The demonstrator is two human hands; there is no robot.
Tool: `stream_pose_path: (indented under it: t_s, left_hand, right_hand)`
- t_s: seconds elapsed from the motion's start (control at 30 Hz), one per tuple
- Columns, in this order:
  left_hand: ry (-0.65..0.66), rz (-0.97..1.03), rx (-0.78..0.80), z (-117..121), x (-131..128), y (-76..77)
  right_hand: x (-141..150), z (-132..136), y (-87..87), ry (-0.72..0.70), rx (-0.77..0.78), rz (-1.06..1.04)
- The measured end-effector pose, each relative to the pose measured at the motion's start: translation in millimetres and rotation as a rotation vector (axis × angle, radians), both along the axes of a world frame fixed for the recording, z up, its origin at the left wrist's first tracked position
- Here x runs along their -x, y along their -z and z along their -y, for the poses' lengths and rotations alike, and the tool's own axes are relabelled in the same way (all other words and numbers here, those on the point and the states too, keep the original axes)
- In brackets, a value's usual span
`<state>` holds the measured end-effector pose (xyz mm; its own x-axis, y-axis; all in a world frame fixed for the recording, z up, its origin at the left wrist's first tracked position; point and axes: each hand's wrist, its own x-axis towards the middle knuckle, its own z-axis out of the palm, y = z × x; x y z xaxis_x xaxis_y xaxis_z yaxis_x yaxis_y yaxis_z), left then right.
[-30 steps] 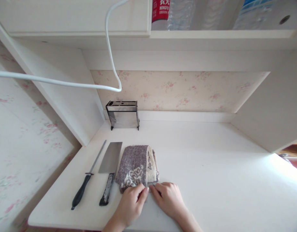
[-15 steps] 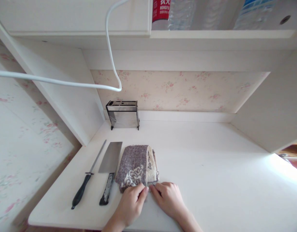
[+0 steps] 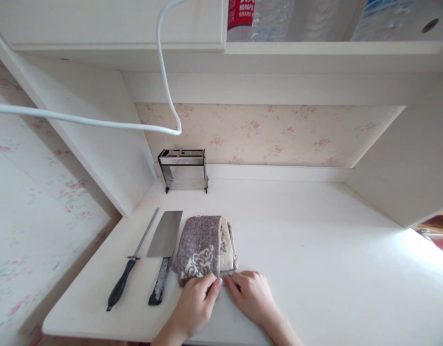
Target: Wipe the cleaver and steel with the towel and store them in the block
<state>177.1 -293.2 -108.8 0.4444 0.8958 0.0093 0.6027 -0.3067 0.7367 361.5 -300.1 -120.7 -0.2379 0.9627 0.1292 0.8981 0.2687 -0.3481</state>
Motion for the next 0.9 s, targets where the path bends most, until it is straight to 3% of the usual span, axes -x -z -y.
stream_pose_path:
  t_s: [0.33,0.53,0.63,0.77,0.9]
  left_hand:
    - [-0.015,0.064,0.047,-2,-1,-2.7]
    - [-0.122,0.215,0.147,11,4,-17.1]
    - [-0.122,0.271,0.148,25,17,-25.6]
    - [-0.349,0.304,0.047,26,56,-20.6]
    - [-0.636,0.225,-0.097,9,104,-1.4]
  right_hand:
    - [0,-2,-0.9,0.032,0.020,-0.077]
    - [-5,-13,-9.1,0.362,0.157,-0.540]
    - [-6,-26,-14.6,0.387,0.309,-0.741]
    - [-1,-48,-26.3,0.395,0.504,-0.936]
    - [8,-66,-37.7,0.414,0.606,-0.926]
